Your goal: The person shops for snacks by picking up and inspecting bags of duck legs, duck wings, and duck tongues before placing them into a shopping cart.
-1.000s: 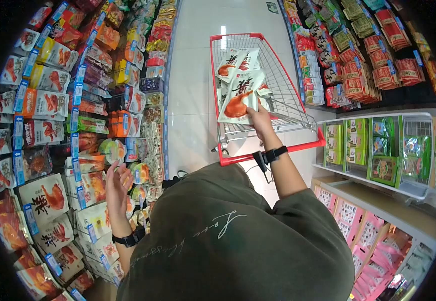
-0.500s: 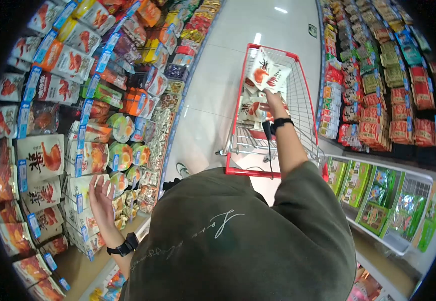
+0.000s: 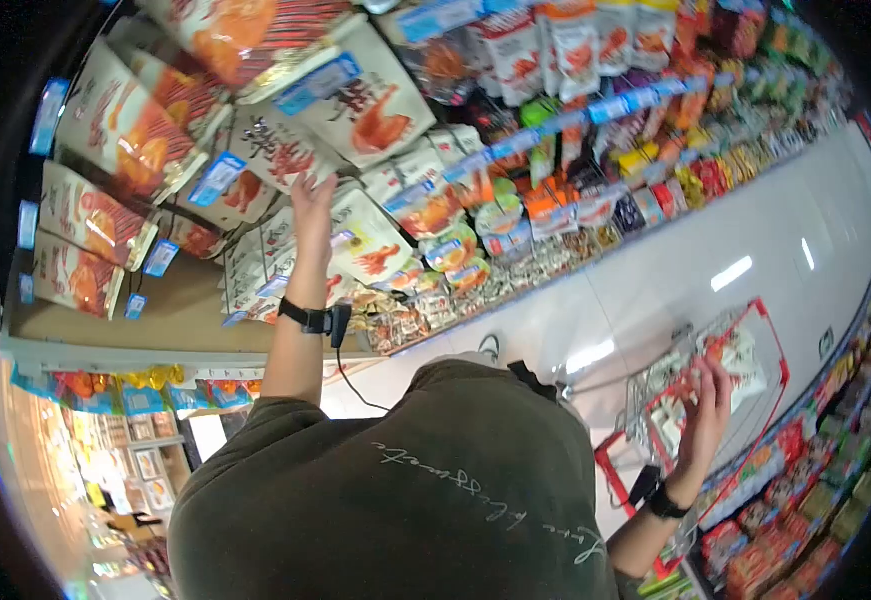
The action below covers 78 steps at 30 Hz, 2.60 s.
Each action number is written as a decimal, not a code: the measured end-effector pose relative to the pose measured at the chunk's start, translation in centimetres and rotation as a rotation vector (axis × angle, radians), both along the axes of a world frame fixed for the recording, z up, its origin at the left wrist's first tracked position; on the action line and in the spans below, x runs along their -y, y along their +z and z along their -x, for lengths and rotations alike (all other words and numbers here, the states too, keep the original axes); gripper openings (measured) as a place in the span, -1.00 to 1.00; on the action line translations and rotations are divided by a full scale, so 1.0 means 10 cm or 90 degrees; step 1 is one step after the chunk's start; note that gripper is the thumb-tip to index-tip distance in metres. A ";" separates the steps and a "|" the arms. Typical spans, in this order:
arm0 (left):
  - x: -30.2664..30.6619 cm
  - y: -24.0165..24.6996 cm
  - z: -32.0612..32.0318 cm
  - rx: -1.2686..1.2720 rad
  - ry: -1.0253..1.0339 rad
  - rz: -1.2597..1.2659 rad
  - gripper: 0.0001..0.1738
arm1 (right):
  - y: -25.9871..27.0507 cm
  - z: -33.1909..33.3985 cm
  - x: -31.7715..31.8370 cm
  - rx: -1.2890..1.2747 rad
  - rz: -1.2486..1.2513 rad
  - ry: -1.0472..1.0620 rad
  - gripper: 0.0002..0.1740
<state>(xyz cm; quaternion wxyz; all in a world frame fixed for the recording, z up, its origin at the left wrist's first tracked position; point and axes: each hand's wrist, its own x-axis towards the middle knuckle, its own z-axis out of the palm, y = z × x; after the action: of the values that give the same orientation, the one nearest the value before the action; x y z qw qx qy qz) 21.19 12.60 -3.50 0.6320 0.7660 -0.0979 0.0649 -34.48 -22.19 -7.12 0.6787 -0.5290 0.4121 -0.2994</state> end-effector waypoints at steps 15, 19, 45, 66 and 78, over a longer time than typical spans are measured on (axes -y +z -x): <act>0.58 0.15 -0.47 0.044 -0.198 0.174 -0.45 | 0.92 -0.92 -0.88 0.017 0.058 0.015 -0.71; 0.55 0.16 -0.62 -0.053 -0.184 0.121 -0.45 | 0.88 -1.00 -0.93 0.036 0.033 0.009 -0.72; 0.55 0.54 1.11 -0.363 -0.585 0.445 -0.37 | 0.93 -1.42 -0.97 0.026 0.016 0.138 -0.73; 1.56 0.61 1.85 -0.457 -0.839 0.197 -0.41 | 0.92 -1.35 -1.09 0.193 -0.085 0.026 -0.40; 1.49 0.66 2.16 -0.421 -0.867 0.085 -0.31 | 0.91 -1.23 -0.98 0.124 -0.049 0.000 -0.23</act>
<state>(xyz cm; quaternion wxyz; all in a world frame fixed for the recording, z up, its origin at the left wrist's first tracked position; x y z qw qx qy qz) -0.36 -2.34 3.07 0.5738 0.4761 -0.3504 -0.5669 -22.18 -12.40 2.00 0.7352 -0.4711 0.3553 -0.3335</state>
